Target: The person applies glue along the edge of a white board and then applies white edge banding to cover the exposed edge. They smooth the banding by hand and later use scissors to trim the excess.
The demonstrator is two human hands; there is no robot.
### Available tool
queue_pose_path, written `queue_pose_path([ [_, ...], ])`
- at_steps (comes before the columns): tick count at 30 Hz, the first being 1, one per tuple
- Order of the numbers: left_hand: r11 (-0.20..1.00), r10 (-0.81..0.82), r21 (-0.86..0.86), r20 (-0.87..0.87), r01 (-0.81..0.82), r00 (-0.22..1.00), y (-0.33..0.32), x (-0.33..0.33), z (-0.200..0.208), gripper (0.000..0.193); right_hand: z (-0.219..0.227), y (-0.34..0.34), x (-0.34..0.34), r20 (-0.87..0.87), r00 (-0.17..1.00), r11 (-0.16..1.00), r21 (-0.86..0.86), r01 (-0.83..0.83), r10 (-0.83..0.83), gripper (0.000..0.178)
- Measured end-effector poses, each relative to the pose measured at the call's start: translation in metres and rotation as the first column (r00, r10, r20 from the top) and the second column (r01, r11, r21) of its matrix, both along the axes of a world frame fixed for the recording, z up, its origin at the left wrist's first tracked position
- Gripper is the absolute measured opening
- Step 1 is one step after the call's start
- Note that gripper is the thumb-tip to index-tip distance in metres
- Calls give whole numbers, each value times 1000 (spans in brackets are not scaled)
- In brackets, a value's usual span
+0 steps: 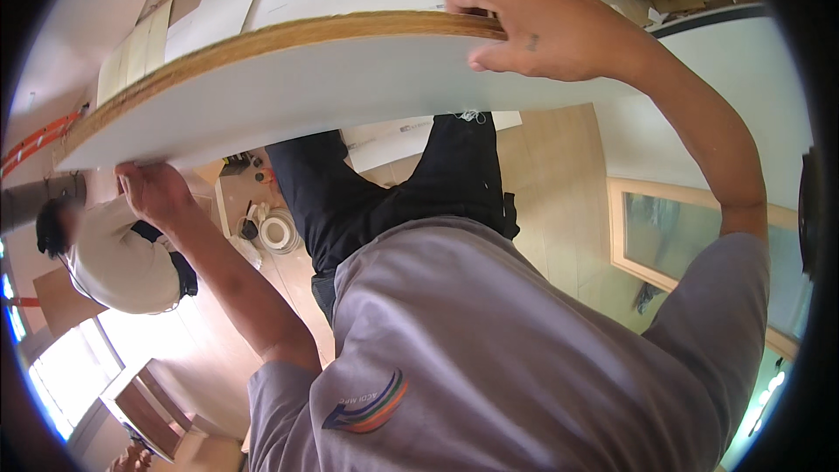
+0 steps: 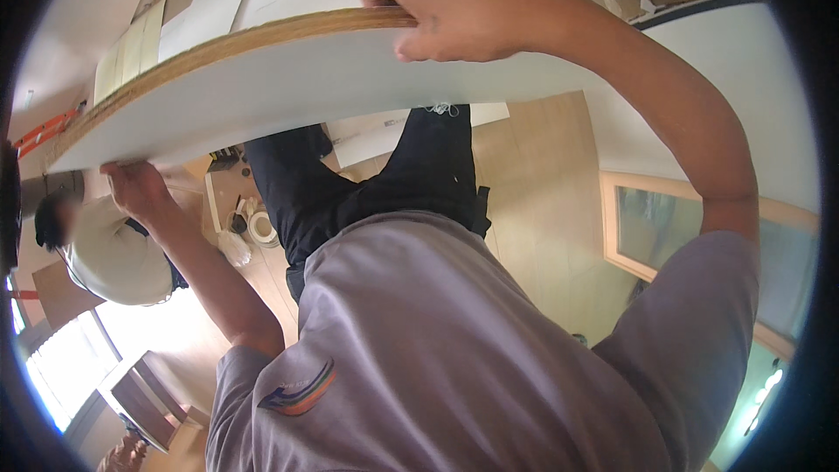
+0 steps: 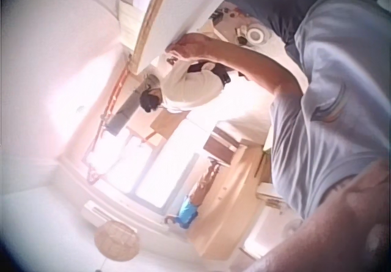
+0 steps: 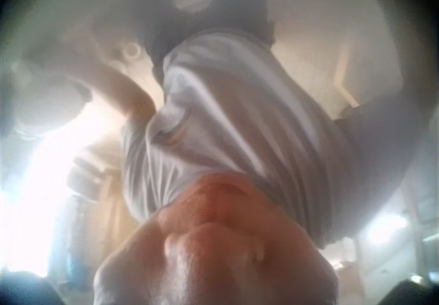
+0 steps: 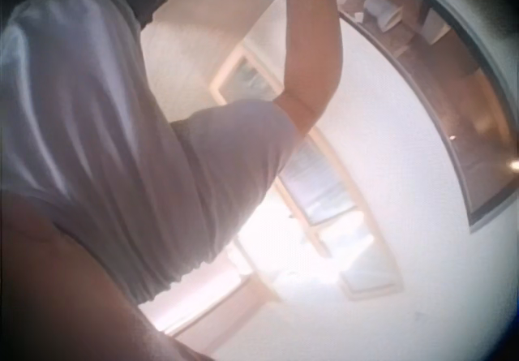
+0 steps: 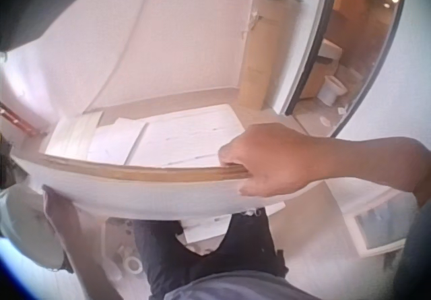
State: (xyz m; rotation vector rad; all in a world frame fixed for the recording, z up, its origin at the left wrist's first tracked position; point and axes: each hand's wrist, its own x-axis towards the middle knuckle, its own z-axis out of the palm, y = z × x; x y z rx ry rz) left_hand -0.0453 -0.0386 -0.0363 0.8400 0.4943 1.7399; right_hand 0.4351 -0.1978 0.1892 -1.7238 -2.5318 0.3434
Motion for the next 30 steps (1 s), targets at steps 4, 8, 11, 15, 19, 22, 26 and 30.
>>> queue_pose_path([
  [4, 996, -79, 58, 76, 74, 994, 46, -1, -18, 31, 17, 14, 0, -2, 1000, 999, -24, 30, -30, 34],
  [8, 999, -18, -49, 4, 19, 1000, 106, 62, -27, 23, 13, 43, 17, -85, 987, 990, -33, 137, -139, 32],
  [11, 969, 97, -145, -519, -199, 849, 123, 123, -21, 44, -13, 78, 61, -48, 977, 978, -25, 207, -208, 32],
  [15, 989, -75, -114, -935, -95, 347, 126, 124, -102, 63, -63, 119, 96, 44, 971, 971, -30, 235, -234, 36],
  [19, 928, -285, -337, -917, 158, -281, 42, 132, -144, 59, -147, 147, 130, 208, 919, 930, -85, 358, -335, 45],
  [22, 936, -317, -343, -916, 74, -246, 15, 134, -152, 51, -218, 174, 150, 261, 894, 911, -103, 400, -363, 42],
  [26, 947, -322, -315, -933, -67, -164, 5, 139, -145, 44, -301, 202, 165, 286, 862, 875, -127, 467, -418, 44],
  [30, 945, -325, -312, -934, -98, -152, 6, 144, -137, 40, -356, 221, 167, 270, 844, 834, -189, 519, -464, 35],
])
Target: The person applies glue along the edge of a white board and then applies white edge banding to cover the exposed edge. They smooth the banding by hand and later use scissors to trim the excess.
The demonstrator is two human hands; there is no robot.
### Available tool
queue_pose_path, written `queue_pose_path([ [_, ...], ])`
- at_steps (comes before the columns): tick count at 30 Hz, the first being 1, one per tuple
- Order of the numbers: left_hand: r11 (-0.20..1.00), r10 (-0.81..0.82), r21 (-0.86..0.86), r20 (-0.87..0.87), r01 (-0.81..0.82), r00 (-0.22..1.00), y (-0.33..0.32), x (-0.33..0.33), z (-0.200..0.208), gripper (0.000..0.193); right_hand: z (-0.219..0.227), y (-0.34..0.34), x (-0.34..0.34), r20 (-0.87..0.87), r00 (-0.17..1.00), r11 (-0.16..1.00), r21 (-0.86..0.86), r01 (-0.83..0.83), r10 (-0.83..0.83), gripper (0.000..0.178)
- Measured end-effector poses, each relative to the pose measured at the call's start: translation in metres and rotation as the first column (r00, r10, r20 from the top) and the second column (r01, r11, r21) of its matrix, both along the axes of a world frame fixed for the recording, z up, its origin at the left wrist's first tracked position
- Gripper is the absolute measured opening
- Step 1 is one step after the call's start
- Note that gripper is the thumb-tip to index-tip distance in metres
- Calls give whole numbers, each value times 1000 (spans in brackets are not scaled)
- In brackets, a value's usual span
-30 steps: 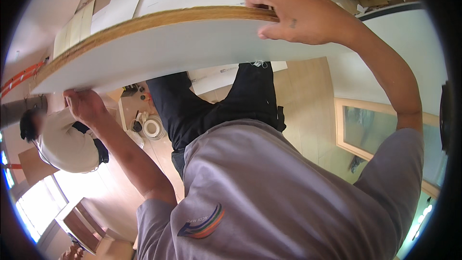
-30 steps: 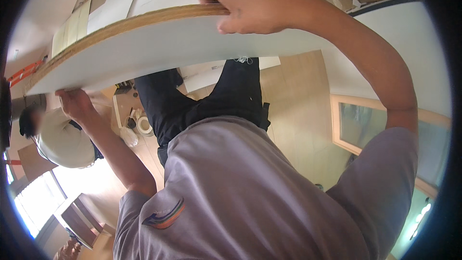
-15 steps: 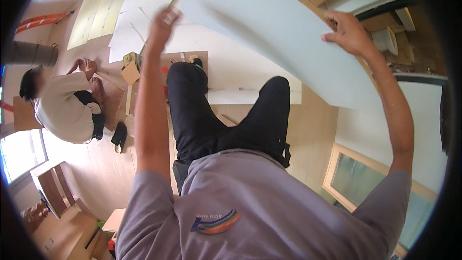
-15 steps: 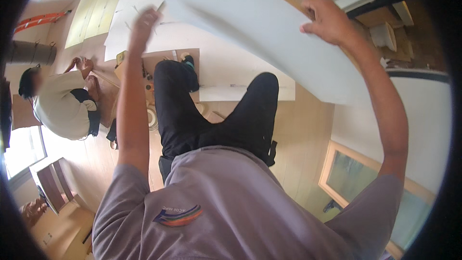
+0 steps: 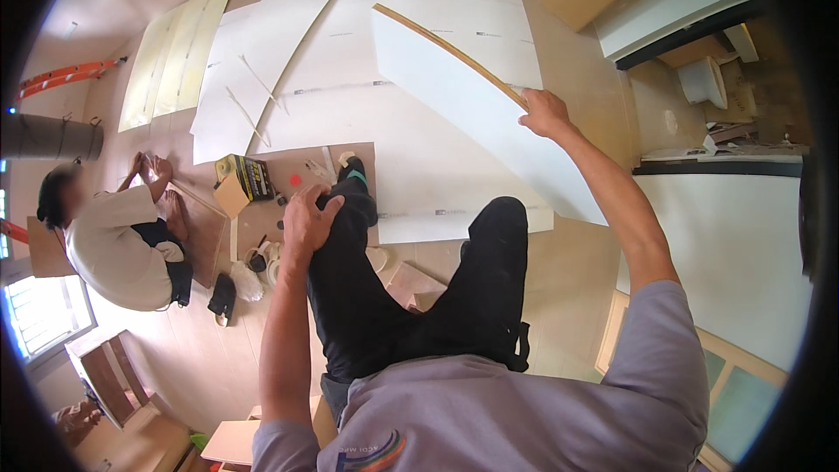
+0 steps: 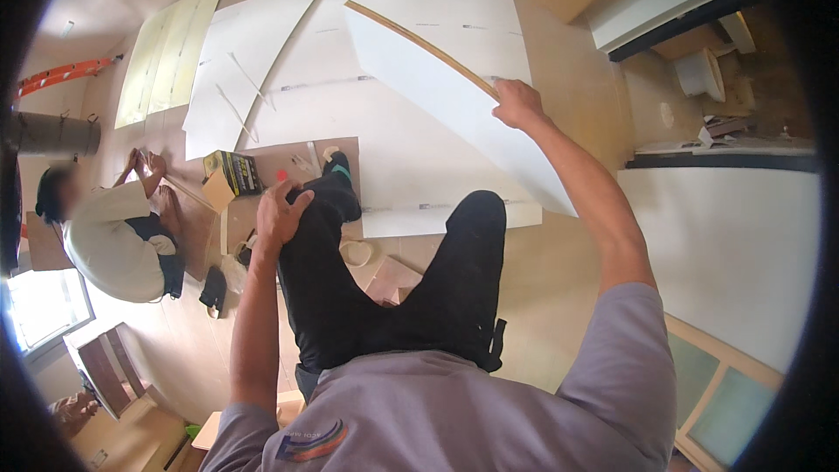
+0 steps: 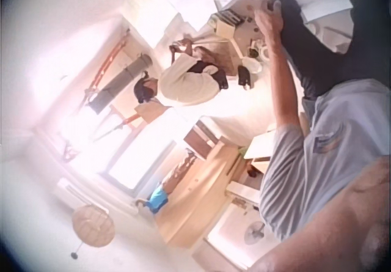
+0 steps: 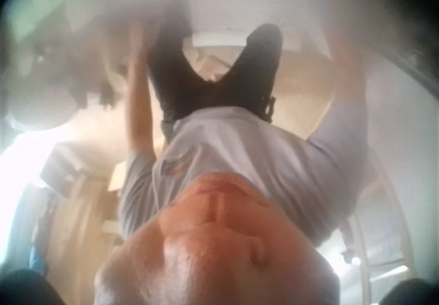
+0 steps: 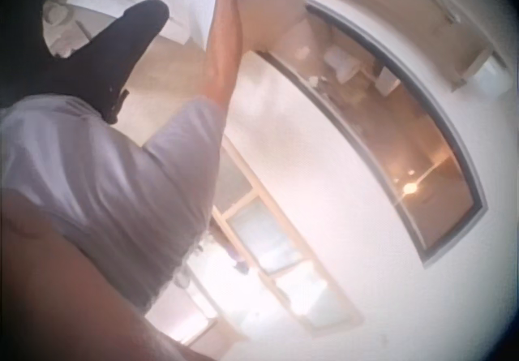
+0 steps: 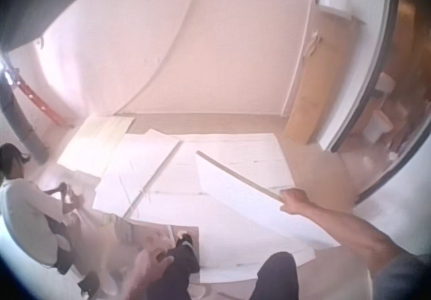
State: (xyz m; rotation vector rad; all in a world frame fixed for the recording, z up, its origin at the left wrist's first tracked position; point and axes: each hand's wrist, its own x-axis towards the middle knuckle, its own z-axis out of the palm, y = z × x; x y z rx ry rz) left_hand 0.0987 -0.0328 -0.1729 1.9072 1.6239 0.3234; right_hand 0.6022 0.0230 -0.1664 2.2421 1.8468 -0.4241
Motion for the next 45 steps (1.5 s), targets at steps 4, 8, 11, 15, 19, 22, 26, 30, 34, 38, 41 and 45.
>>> queue_pose_path([
  [4, 999, 24, -21, -11, -24, 1000, 2, 3, 3, 39, -23, 20, -1, 9, 1000, 1000, -19, 17, -17, 25],
  [8, 999, 38, -12, -13, -39, 999, 2, 0, -4, 39, -52, 44, -8, 23, 1000, 1000, 27, 0, 0, 19],
  [11, 999, 44, -28, -30, -45, 999, 5, 1, -1, 38, -68, 66, -19, 25, 999, 995, 92, -25, 23, 17],
  [15, 998, 49, -46, -6, -50, 999, 5, -5, -8, 36, -77, 105, -39, 45, 997, 992, 108, -62, 58, 16],
  [19, 998, 36, -43, 9, -36, 999, 11, -7, -7, 35, -98, 132, -53, 51, 996, 981, 179, -77, 69, 17],
  [22, 999, 41, -11, 9, -41, 999, 14, -6, -4, 33, -115, 142, -66, 56, 996, 978, 192, -83, 73, 18],
  [26, 1000, 20, 12, 50, -21, 999, 19, -13, -6, 33, -125, 149, -75, 37, 998, 988, 141, -61, 57, 20],
  [30, 1000, 7, -7, 83, -6, 997, 23, -17, -8, 35, -115, 150, -82, 32, 988, 982, 104, -156, 153, 19],
  [34, 999, 37, -21, 23, -36, 999, 23, -15, -7, 36, -99, 133, -105, -1, 977, 976, 27, -215, 215, 20],
  [38, 999, 30, -29, 40, -29, 999, 19, -19, -7, 36, -111, 106, -123, -14, 968, 968, 14, -251, 252, 20],
  [41, 999, 26, -26, 45, -24, 999, 15, -22, -6, 37, -114, 82, -137, -28, 961, 962, -9, -275, 274, 20],
  [45, 999, 30, -18, 50, -30, 998, 11, -27, -9, 36, -119, 52, -155, -42, 957, 956, -41, -290, 288, 20],
])
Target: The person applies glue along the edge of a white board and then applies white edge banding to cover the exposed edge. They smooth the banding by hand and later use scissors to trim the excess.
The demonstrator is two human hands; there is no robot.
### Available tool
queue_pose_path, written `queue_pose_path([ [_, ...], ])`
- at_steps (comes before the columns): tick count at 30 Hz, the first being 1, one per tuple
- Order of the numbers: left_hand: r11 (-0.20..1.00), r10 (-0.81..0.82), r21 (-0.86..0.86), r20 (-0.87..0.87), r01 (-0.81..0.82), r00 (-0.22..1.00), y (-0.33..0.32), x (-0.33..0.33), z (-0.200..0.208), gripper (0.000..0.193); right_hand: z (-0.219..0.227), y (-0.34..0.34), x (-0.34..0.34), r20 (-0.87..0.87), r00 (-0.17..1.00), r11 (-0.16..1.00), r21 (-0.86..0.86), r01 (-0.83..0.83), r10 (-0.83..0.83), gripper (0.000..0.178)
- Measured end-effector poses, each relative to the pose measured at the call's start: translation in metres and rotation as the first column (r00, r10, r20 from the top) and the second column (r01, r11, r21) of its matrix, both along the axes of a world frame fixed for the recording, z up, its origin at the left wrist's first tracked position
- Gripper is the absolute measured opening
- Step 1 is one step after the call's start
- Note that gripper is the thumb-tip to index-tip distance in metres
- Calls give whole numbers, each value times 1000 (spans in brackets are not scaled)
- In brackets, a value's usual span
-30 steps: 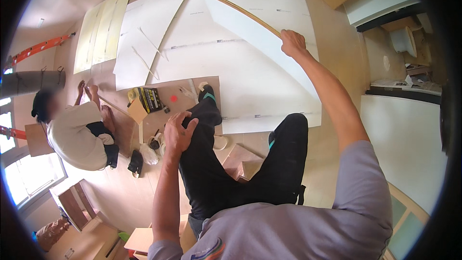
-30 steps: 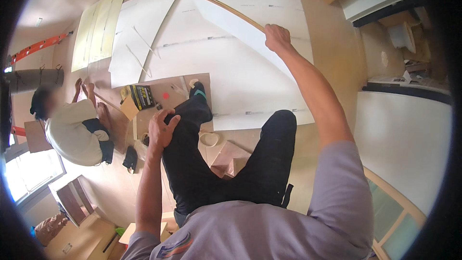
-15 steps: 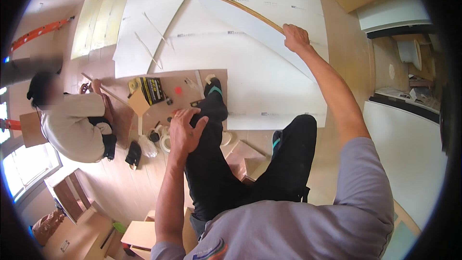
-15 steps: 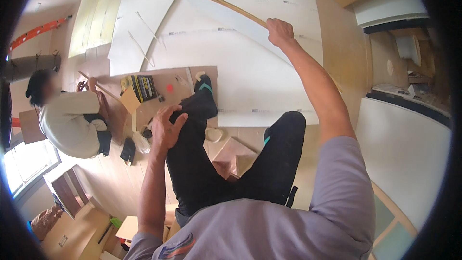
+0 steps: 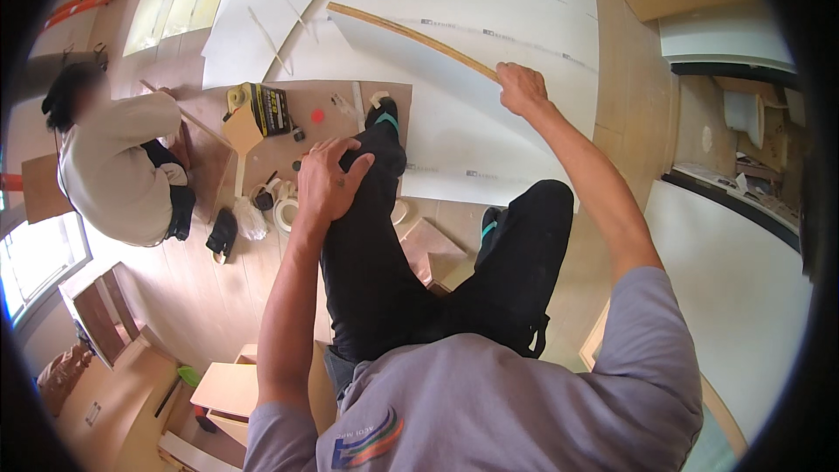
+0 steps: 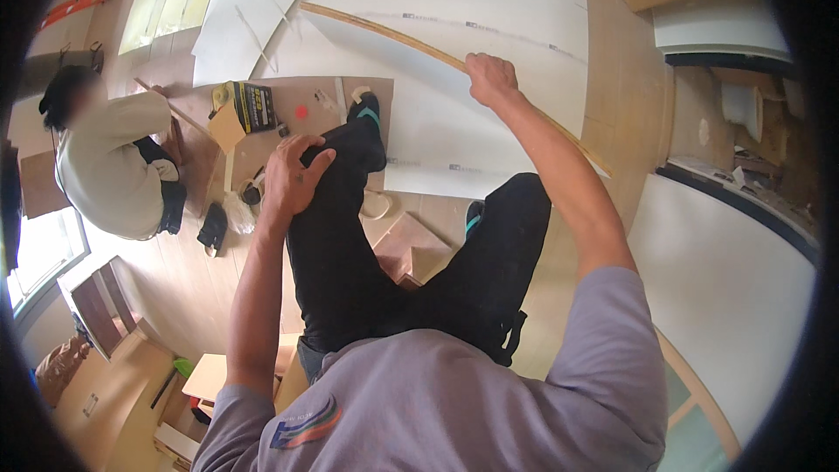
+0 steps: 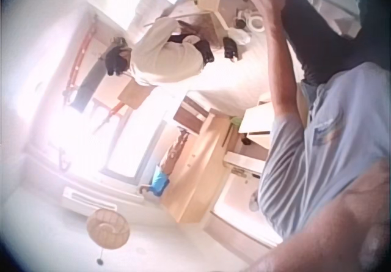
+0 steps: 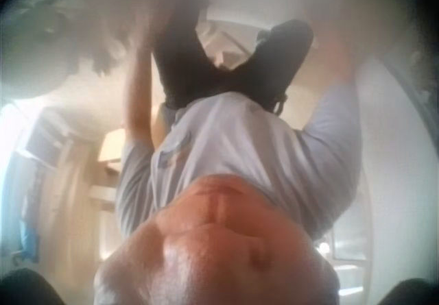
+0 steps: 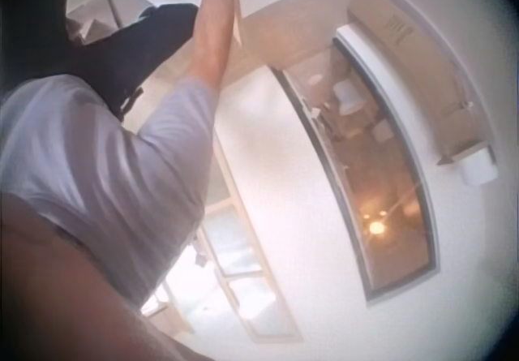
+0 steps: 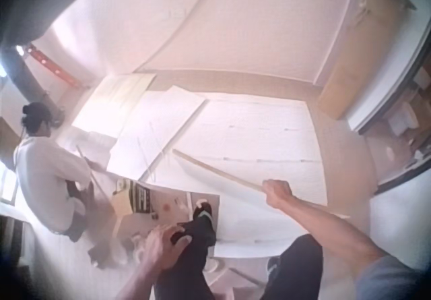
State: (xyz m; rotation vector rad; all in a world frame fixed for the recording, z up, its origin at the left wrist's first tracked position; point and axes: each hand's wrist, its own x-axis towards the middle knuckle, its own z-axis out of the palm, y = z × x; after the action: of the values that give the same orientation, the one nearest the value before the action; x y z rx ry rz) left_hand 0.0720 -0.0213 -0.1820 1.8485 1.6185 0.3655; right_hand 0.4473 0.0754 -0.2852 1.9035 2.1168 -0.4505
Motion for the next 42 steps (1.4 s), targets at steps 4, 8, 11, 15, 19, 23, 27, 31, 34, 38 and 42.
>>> queue_pose_path([
  [4, 1000, -2, 31, 35, 1, 999, -2, -1, -4, 36, -16, -23, -8, -32, 999, 1000, -2, -8, 8, 18],
  [8, 998, -9, 57, 25, 8, 1000, -6, -5, -7, 36, -35, -37, -10, -3, 1000, 1000, 23, -15, 15, 18],
  [11, 997, 3, 75, 59, -7, 998, -9, -11, -14, 36, -37, -37, -7, 22, 1000, 998, 61, 1, -3, 21],
  [15, 999, 41, -13, 67, -40, 997, -14, -15, -19, 40, -32, -31, -33, 152, 988, 999, 48, -11, 3, 27],
  [19, 998, 44, -35, 56, -42, 997, -20, -14, -20, 32, -70, -50, -20, 88, 991, 987, 130, 93, -104, 57],
  [23, 993, 75, 83, 137, -87, 988, -31, -18, -22, 31, -30, -47, -66, 284, 943, 984, 14, 176, -173, 53],
  [27, 997, 69, 14, 162, -72, 984, -36, -10, -20, 29, -35, -36, -55, 298, 933, 977, -14, 215, -201, 52],
  [31, 998, 62, -38, 208, -56, 976, -33, -4, -18, 30, -39, -22, -50, 322, 937, 988, -19, 152, -138, 59],
  [34, 998, 35, -51, 157, -28, 987, -29, 6, -19, 32, -36, -12, -51, 295, 950, 991, -61, 122, -99, 59],
  [38, 998, 54, -27, 200, -49, 978, -24, 8, -20, 34, -20, -17, -65, 275, 961, 988, -153, 36, 8, 54],
  [42, 971, 236, -151, 478, -186, 846, -18, -13, -28, 36, -8, -27, -81, 238, 971, 976, -202, 84, -34, 60],
])
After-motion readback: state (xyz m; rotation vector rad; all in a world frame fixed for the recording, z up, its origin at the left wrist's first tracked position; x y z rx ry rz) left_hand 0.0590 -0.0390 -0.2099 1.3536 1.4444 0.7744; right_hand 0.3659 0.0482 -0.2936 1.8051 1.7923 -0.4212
